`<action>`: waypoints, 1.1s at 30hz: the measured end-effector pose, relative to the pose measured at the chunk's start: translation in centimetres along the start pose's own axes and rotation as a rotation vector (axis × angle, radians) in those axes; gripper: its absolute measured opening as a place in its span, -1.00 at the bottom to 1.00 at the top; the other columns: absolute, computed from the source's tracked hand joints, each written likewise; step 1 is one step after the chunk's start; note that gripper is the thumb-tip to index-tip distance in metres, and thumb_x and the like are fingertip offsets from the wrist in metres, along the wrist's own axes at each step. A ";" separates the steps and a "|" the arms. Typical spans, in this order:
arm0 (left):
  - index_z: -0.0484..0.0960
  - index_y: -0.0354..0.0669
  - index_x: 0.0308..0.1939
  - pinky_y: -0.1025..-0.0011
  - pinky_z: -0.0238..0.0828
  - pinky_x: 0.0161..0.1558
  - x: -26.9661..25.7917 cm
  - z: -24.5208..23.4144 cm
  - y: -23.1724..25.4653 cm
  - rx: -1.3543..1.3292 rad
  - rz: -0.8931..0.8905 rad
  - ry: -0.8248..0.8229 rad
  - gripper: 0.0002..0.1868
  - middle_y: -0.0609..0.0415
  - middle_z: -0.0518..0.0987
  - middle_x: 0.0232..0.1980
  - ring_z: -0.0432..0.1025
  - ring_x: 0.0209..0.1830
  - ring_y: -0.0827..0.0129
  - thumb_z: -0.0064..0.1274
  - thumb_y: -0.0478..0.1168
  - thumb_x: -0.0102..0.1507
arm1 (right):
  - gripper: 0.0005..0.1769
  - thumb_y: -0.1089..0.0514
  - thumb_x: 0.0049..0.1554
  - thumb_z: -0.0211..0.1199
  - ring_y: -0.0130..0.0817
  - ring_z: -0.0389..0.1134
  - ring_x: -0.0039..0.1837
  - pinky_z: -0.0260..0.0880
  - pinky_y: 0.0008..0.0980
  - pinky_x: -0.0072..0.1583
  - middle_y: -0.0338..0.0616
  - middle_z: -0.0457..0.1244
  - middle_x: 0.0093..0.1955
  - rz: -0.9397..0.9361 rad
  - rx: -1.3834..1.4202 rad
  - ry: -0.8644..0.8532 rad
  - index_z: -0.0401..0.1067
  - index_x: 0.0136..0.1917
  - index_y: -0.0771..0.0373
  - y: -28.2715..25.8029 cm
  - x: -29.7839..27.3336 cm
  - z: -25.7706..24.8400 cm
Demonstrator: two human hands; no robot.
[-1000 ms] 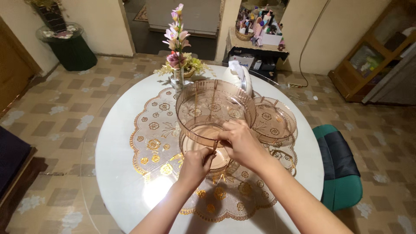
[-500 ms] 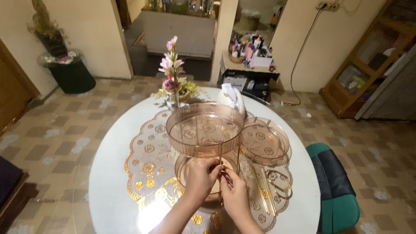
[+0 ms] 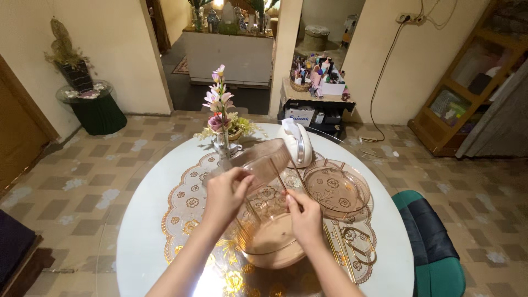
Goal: The person assembles a multi-tiered plastic container by inserting vertical rods into a base and attaching a circular top piece. They repeatedly adjust the rods and top piece to ensure a secure fit.
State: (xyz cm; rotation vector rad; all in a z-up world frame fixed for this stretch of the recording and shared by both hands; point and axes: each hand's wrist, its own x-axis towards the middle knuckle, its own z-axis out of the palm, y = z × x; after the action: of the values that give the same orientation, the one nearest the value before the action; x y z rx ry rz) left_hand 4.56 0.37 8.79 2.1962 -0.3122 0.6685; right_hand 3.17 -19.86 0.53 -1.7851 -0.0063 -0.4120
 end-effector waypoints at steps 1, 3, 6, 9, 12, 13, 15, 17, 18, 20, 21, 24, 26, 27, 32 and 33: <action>0.77 -0.08 -0.16 0.26 0.50 -0.12 -0.2 0.1 -0.6 -0.028 -0.091 -0.007 -0.76 0.08 0.76 -0.24 0.64 -0.29 0.30 0.18 -0.04 0.23 | -0.70 0.25 0.20 0.19 -0.41 0.47 -0.09 0.48 -0.37 0.01 -0.11 0.49 -0.04 0.015 -0.093 -0.030 0.58 0.17 0.28 -0.8 0.7 -0.2; 0.77 -0.09 -0.15 0.32 0.53 -0.15 -0.9 0.4 -1.7 -0.091 -0.239 -0.038 -0.75 0.08 0.76 -0.26 0.64 -0.29 0.33 0.15 -0.04 0.25 | -0.69 0.21 0.17 0.23 -0.37 0.48 -0.07 0.47 -0.32 0.04 -0.14 0.50 -0.05 0.050 -0.282 -0.089 0.61 0.17 0.19 -2.1 1.8 -1.1; 0.78 -0.14 -0.21 0.40 0.51 -0.14 -3.3 1.0 -3.4 -0.221 -0.423 -0.096 -0.74 0.09 0.78 -0.29 0.64 -0.28 0.40 0.12 -0.06 0.28 | -0.73 0.19 0.13 0.29 -0.34 0.51 0.06 0.46 -0.32 0.15 -0.12 0.48 0.05 -0.113 -0.364 -0.175 0.63 0.11 0.19 -3.5 2.8 -2.2; 0.79 -0.22 -0.26 0.47 0.44 -0.13 -6.3 2.1 -4.6 -0.465 -0.579 -0.109 -0.73 0.09 0.76 -0.29 0.57 -0.26 0.48 0.15 -0.09 0.28 | -0.73 0.19 0.06 0.29 -0.30 0.54 0.03 0.50 -0.32 0.10 -0.08 0.50 0.02 -0.142 -0.430 -0.289 0.66 0.03 0.17 -4.4 2.8 -3.0; 0.77 -0.32 -0.25 0.46 0.34 -0.16 -9.2 3.3 -5.4 -0.737 -0.666 -0.131 -0.72 0.07 0.70 -0.29 0.43 -0.29 0.49 0.15 -0.13 0.30 | -0.76 0.15 0.06 0.32 -0.31 0.54 -0.01 0.50 -0.33 0.11 -0.09 0.50 -0.02 -0.073 -0.530 -0.371 0.67 0.01 0.12 -4.7 2.5 -3.6; 0.76 -0.32 -0.22 0.46 0.31 -0.19 -10.0 3.4 -5.6 -0.791 -0.693 -0.141 -0.73 0.08 0.68 -0.29 0.38 -0.31 0.49 0.14 -0.14 0.31 | -0.76 0.16 0.05 0.33 -0.31 0.54 -0.02 0.50 -0.32 0.11 -0.09 0.50 -0.02 -0.078 -0.525 -0.382 0.67 0.01 0.13 -4.9 2.3 -3.7; 0.73 -0.30 -0.19 0.47 0.29 -0.20 -10.9 3.8 -5.9 -0.849 -0.740 -0.160 -0.74 0.11 0.68 -0.28 0.38 -0.32 0.51 0.12 -0.14 0.31 | -0.76 0.16 0.04 0.34 -0.31 0.54 -0.02 0.50 -0.31 0.10 -0.10 0.50 -0.02 -0.086 -0.514 -0.402 0.67 0.00 0.14 -5.1 2.0 -3.9; 0.71 -0.25 -0.17 0.50 0.34 -0.17 -11.7 3.8 -5.9 -0.855 -0.781 -0.171 -0.75 0.13 0.73 -0.25 0.47 -0.29 0.55 0.08 -0.13 0.29 | -0.75 0.16 0.05 0.32 -0.32 0.55 -0.06 0.53 -0.33 0.10 -0.12 0.50 -0.02 -0.028 -0.536 -0.431 0.66 0.02 0.11 -5.3 1.8 -3.9; 0.69 -0.26 -0.17 0.48 0.36 -0.18 -11.9 3.7 -5.9 -0.920 -0.819 -0.191 -0.75 0.12 0.72 -0.25 0.47 -0.29 0.53 0.08 -0.13 0.29 | -0.75 0.16 0.05 0.31 -0.33 0.55 -0.08 0.54 -0.34 0.09 -0.14 0.51 -0.02 0.000 -0.545 -0.444 0.66 0.02 0.09 -5.5 1.8 -3.9; 0.64 -0.28 -0.19 0.45 0.41 -0.18 -12.2 3.3 -5.7 -1.051 -0.893 -0.230 -0.75 0.09 0.71 -0.25 0.48 -0.30 0.47 0.08 -0.13 0.30 | -0.72 0.17 0.04 0.32 -0.35 0.55 -0.07 0.53 -0.34 0.09 -0.16 0.50 0.00 0.003 -0.517 -0.454 0.67 0.03 0.04 -5.8 1.6 -3.8; 0.66 -0.28 -0.18 0.46 0.43 -0.17 -12.1 3.0 -5.7 -1.036 -0.905 -0.258 -0.75 0.08 0.71 -0.23 0.49 -0.29 0.48 0.09 -0.13 0.30 | -0.71 0.17 0.03 0.32 -0.36 0.54 -0.07 0.53 -0.35 0.09 -0.17 0.50 0.02 0.003 -0.503 -0.458 0.68 0.04 0.02 -5.9 1.6 -3.7; 0.67 -0.32 -0.15 0.49 0.45 -0.12 -11.9 2.1 -5.7 -0.973 -0.879 -0.341 -0.73 0.02 0.72 -0.19 0.52 -0.23 0.47 0.12 -0.13 0.30 | -0.74 0.15 0.01 0.42 -0.37 0.51 -0.01 0.47 -0.32 0.09 -0.11 0.50 0.00 -0.175 -0.478 -0.465 0.70 0.02 0.06 -5.9 1.6 -3.7; 0.64 -0.43 -0.14 0.49 0.44 -0.10 -11.4 1.6 -5.5 -0.906 -0.773 -0.390 -0.69 -0.07 0.71 -0.16 0.54 -0.19 0.45 0.17 -0.14 0.32 | -0.77 0.11 0.01 0.43 -0.34 0.51 -0.09 0.50 -0.33 0.04 -0.16 0.51 -0.06 -0.090 -0.504 -0.453 0.68 -0.02 0.08 -5.8 1.5 -3.6; 0.60 -0.33 -0.06 0.48 0.48 -0.07 -11.3 1.4 -5.3 -0.882 -0.821 -0.359 -0.71 -0.03 0.69 -0.13 0.57 -0.17 0.44 0.17 -0.15 0.29 | -0.78 0.09 0.01 0.43 -0.33 0.51 -0.13 0.52 -0.34 0.01 -0.18 0.52 -0.08 -0.048 -0.517 -0.447 0.68 -0.03 0.09 -5.8 1.4 -3.5; 0.58 -0.30 0.11 0.34 0.59 -0.13 -9.1 2.0 -4.7 -1.006 -0.933 -0.197 -0.61 0.00 0.68 -0.07 0.58 -0.18 0.34 0.08 -0.17 0.26 | -0.83 0.15 0.00 0.43 -0.33 0.50 -0.10 0.49 -0.33 0.00 -0.19 0.46 -0.12 -0.287 -0.537 -0.374 0.65 -0.10 0.17 -5.7 0.5 -3.0; 0.59 -0.33 0.10 0.34 0.60 -0.15 -8.8 2.3 -4.6 -1.017 -0.902 -0.179 -0.62 0.00 0.66 -0.09 0.58 -0.18 0.34 0.09 -0.19 0.26 | -0.85 0.17 0.00 0.42 -0.32 0.50 -0.08 0.49 -0.31 0.00 -0.18 0.44 -0.13 -0.330 -0.545 -0.354 0.64 -0.10 0.17 -5.7 0.3 -2.9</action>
State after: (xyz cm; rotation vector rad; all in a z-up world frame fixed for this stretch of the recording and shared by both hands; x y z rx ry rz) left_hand 0.06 1.62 -0.25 1.1871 0.2323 -0.1964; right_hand 1.39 -21.20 6.54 -2.3879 -0.4837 -0.3448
